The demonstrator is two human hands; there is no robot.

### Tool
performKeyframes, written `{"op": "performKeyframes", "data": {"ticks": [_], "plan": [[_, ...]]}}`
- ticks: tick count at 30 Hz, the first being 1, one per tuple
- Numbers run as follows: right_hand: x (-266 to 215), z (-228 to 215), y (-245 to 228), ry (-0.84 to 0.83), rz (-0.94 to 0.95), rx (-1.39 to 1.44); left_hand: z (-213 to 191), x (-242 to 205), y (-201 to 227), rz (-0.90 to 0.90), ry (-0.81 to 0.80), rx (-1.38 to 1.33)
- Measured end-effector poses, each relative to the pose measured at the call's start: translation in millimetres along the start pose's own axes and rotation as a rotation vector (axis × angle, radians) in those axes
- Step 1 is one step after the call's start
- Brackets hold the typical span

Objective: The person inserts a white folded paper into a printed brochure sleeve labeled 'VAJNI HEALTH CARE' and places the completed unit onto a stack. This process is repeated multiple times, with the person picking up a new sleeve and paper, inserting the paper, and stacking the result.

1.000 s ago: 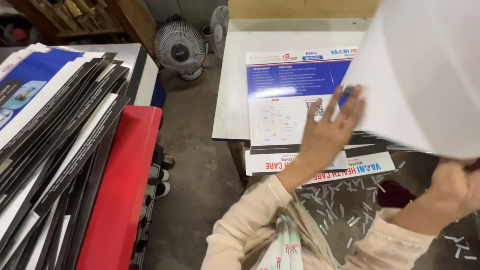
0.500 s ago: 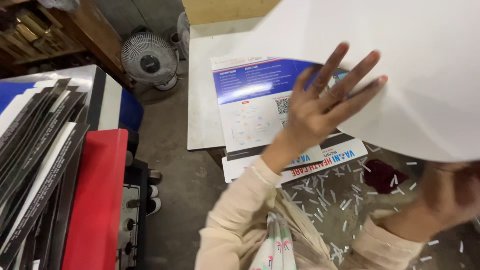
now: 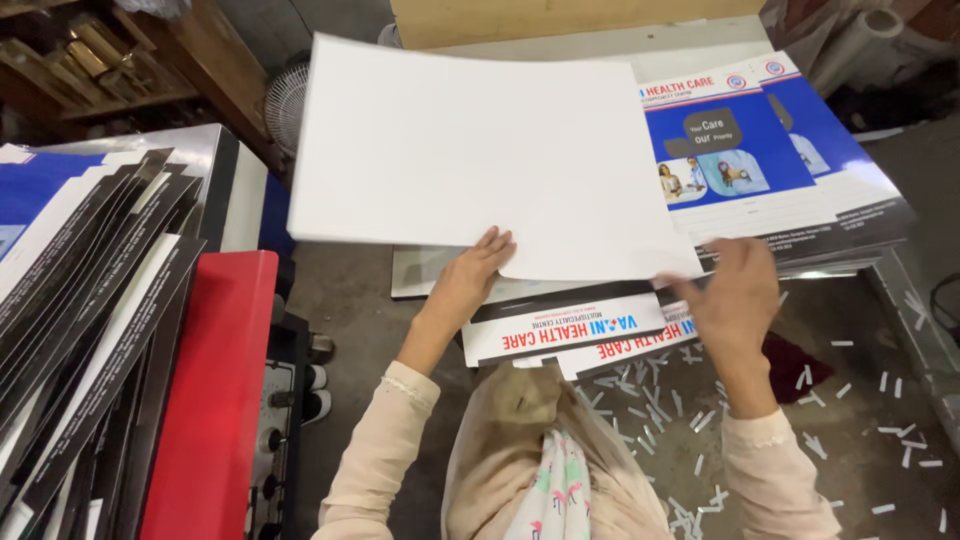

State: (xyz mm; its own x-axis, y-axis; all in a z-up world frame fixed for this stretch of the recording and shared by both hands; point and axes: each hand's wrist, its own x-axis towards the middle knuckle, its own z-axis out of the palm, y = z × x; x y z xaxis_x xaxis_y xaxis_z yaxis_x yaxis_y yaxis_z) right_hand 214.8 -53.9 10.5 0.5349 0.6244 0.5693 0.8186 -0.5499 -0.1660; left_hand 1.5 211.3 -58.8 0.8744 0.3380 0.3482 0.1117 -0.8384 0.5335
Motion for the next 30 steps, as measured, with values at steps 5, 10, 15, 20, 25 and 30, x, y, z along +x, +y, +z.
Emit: {"op": "performKeyframes", "data": {"ticks": [5, 10, 15, 20, 25, 30], "plan": [[15, 30, -24, -0.149, -0.554, 0.152, 2, 2, -8, 0.032, -0.017, 0.015], [43, 65, -10, -0.531, -0.420, 0.080, 12, 16, 31, 0.151, 0.115, 0.468], [85, 80, -3, -0.592, -0.391, 0.120, 9, 94, 35, -0.150, -0.191, 0.327], [109, 103, -14, -0.622, -0.315, 0.083, 9, 114, 29, -0.249, -0.169, 0.319], [83, 141, -22, -0.278, -0.458, 0.107, 88, 121, 28, -0.085, 0.133, 0.541], [70, 167, 25, -0.285, -0.267, -0.019, 97, 103, -7, -0.236, 0.022, 0.492]]}}
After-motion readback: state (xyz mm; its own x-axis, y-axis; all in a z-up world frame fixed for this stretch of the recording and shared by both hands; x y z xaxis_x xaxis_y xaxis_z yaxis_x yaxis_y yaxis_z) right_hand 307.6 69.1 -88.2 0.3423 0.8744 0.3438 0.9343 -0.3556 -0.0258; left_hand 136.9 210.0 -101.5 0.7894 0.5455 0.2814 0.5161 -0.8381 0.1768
